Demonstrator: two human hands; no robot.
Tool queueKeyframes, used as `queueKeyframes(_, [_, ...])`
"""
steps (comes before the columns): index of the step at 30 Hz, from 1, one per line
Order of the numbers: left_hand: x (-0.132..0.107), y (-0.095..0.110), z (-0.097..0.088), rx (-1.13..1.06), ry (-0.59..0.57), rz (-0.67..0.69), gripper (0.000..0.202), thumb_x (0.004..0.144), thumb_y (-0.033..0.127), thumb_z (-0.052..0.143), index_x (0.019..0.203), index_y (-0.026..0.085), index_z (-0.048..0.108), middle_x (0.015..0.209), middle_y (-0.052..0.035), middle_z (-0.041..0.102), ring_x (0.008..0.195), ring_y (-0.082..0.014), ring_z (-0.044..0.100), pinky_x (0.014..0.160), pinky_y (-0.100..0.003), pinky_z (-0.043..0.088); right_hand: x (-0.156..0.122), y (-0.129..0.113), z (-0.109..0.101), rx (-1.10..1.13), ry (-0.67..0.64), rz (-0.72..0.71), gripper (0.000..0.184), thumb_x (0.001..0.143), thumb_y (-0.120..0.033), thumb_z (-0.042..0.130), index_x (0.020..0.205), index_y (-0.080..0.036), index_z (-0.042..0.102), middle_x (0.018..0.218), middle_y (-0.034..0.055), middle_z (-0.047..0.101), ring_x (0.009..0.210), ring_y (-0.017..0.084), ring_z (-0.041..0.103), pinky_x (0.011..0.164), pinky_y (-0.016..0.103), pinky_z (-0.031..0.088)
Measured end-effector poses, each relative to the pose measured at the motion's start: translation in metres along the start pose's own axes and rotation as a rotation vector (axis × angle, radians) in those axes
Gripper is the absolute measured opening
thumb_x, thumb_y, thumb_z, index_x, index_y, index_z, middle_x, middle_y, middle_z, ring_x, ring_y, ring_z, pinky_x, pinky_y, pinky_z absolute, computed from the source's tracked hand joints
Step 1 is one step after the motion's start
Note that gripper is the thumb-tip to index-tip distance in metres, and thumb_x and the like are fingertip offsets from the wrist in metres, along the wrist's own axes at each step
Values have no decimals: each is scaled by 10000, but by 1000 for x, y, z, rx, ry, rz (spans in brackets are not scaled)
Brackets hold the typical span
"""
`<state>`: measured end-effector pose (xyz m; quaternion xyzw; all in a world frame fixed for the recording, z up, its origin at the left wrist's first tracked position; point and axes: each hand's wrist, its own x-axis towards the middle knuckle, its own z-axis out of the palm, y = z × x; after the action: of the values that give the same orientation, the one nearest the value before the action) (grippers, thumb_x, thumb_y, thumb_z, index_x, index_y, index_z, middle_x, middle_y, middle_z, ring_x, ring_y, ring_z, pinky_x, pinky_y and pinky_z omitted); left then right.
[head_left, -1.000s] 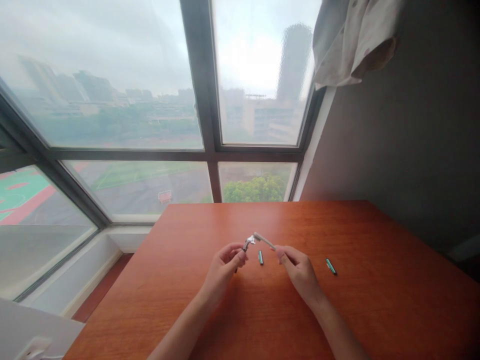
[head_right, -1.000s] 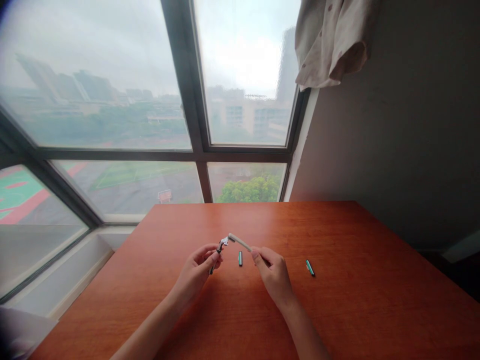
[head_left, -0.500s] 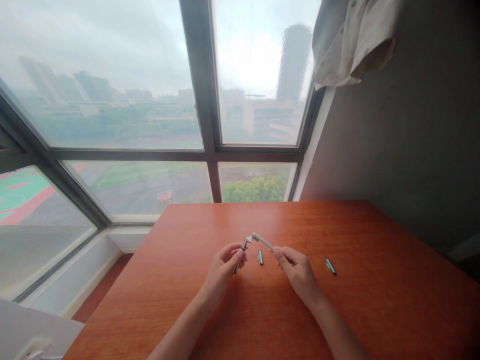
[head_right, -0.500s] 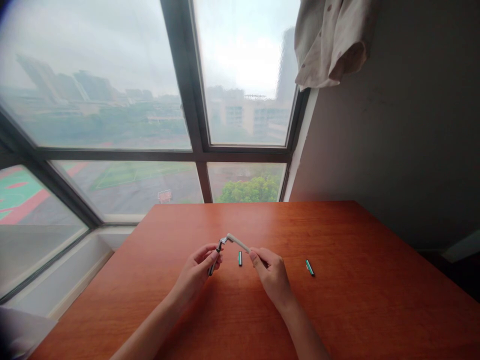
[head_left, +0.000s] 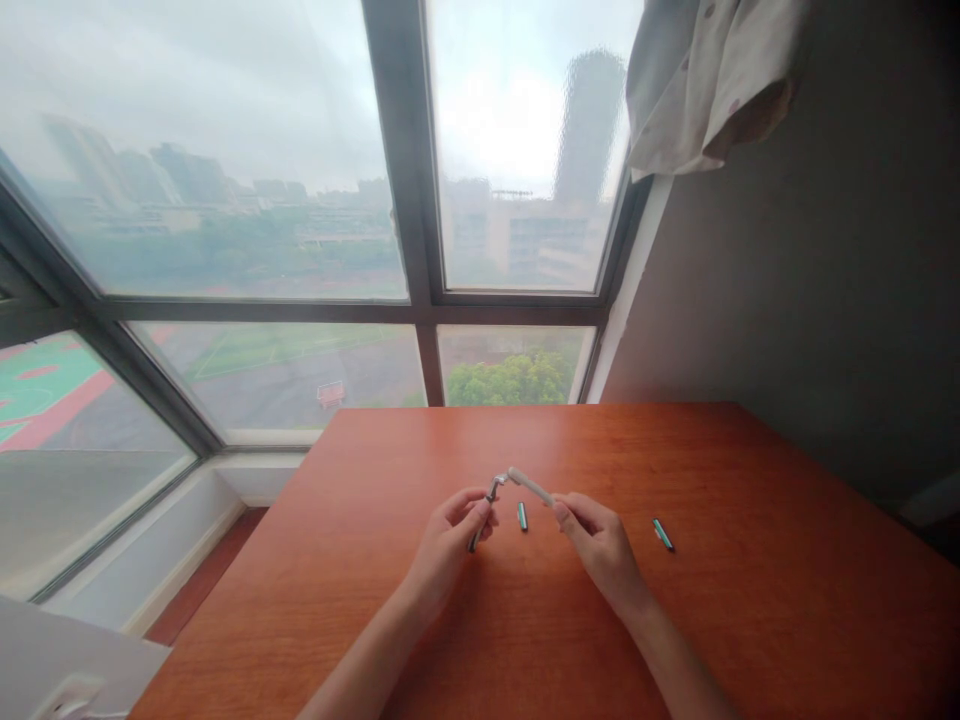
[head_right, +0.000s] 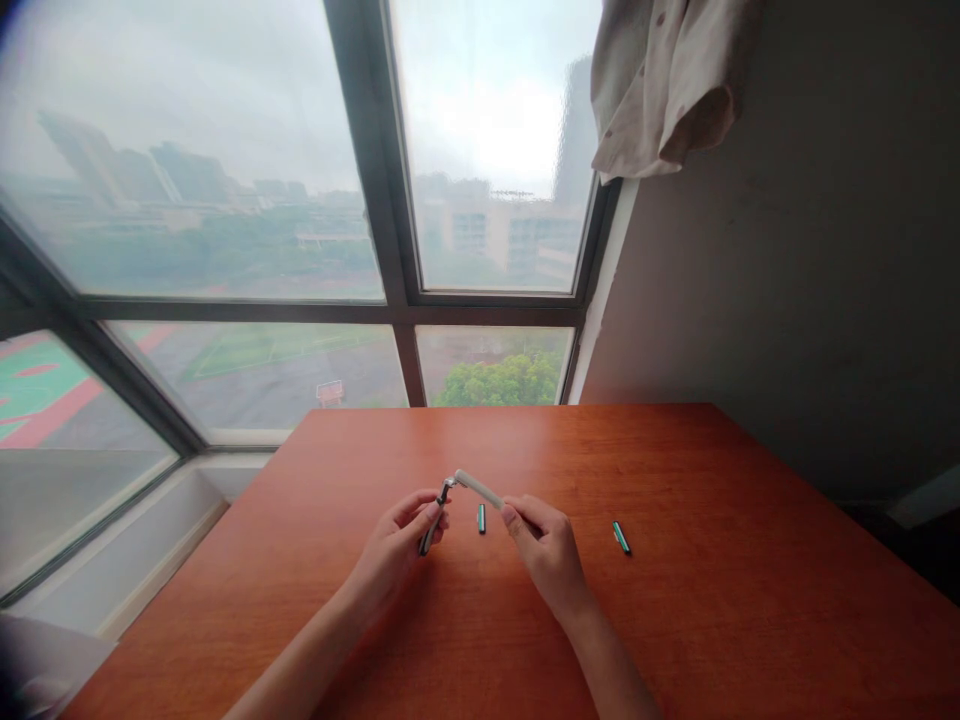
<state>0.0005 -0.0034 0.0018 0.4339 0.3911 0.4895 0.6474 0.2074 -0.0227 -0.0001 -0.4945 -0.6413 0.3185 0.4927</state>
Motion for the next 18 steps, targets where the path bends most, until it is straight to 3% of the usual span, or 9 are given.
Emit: queueKeyframes(18, [-4, 6, 7, -67, 32, -63, 356, 686, 433, 742, 880, 142, 675, 680, -41, 616, 603, -124, 507, 582, -237, 358, 0, 1, 2, -80, 11, -30, 352, 899, -434, 484, 850, -161, 700, 639, 9, 513, 601, 148, 467, 543, 233, 353])
